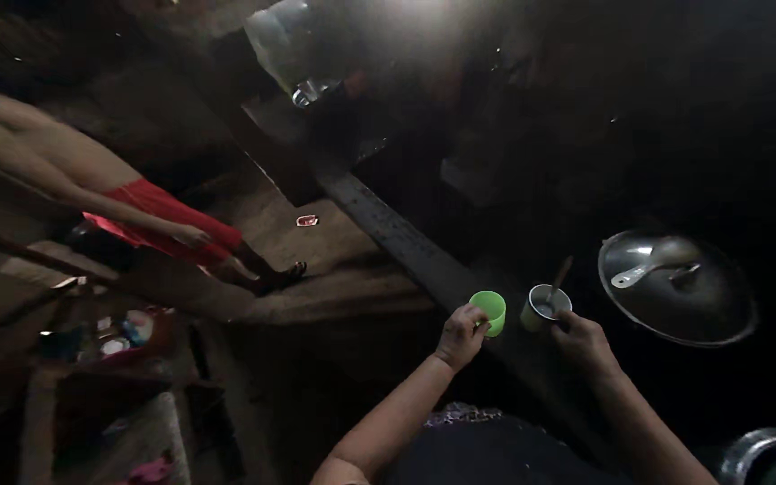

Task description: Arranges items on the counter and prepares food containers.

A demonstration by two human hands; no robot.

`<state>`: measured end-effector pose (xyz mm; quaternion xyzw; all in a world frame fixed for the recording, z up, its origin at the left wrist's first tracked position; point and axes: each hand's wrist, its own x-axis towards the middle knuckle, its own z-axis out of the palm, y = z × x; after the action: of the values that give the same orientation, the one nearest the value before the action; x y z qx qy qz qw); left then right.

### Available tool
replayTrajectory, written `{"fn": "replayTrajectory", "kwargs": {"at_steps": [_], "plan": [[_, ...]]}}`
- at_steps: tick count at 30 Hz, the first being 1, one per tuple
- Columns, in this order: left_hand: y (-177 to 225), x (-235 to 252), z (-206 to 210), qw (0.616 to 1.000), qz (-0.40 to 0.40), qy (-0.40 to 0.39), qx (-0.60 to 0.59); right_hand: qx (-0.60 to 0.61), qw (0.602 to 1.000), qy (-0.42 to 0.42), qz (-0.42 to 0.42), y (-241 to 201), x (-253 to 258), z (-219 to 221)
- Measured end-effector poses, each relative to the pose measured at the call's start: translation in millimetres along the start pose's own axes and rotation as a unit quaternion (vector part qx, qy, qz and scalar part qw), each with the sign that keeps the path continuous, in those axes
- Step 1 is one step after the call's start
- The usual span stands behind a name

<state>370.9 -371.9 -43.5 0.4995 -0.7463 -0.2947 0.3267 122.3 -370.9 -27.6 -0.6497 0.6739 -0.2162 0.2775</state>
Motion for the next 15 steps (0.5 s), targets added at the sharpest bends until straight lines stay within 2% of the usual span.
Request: {"fn": "replayTrajectory", "kwargs": {"at_steps": [7, 12, 15], "plan": [[-23, 75, -1, 0.996, 0.027, -0.085, -0.002, -0.012, 0.998, 0.051, 0.030, -10, 47, 12], [-44, 103, 18, 0.990, 0.061, -0.126, -0.003, -0.002, 0.994, 0.061, 0.092, 2, 60, 19], [-54, 111, 27, 0.989, 0.092, -0.117, -0.008, 0.006, 0.990, 0.055, 0.130, 1, 62, 20]]}}
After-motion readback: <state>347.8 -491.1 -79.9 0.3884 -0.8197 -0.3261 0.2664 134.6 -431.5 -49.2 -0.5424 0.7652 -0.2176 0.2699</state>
